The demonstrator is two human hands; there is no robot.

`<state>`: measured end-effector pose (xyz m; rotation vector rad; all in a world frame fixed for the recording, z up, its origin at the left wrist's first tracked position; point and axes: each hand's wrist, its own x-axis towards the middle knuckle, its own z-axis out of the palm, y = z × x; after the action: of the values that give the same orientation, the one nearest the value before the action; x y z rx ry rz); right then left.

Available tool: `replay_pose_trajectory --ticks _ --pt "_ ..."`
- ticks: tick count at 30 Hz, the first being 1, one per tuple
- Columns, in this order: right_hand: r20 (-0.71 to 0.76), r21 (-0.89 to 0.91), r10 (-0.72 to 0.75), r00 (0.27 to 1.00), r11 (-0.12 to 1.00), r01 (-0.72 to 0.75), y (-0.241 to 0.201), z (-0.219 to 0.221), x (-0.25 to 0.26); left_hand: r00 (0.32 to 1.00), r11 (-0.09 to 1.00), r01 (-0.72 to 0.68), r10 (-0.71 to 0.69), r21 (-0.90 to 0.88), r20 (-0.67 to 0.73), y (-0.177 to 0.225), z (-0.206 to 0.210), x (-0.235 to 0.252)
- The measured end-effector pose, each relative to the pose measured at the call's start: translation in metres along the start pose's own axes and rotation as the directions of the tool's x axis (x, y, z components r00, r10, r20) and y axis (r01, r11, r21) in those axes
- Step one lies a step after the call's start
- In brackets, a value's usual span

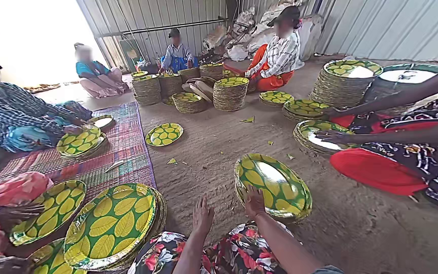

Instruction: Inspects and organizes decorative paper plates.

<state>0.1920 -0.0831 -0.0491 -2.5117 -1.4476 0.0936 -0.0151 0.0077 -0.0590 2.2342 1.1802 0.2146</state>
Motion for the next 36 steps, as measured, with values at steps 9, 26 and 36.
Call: replay_pose_trajectory --ticks 9,26,36 --pt "0.482 0.093 -0.471 0.739 0.866 0.491 -0.003 0.032 0.000 0.975 0.964 0.016 -0.075 0.267 0.211 -0.006 0.020 0.002" --pt "0.399 -0.130 0.297 0.867 0.955 -0.267 -0.008 0.002 0.004 0.844 0.941 0.103 -0.254 0.321 0.473 -0.010 0.034 0.005" --pt "0.466 -0.189 0.317 0.826 0.948 -0.257 -0.006 0.006 0.004 0.855 0.950 0.108 -0.240 0.294 0.460 -0.011 0.036 0.005"
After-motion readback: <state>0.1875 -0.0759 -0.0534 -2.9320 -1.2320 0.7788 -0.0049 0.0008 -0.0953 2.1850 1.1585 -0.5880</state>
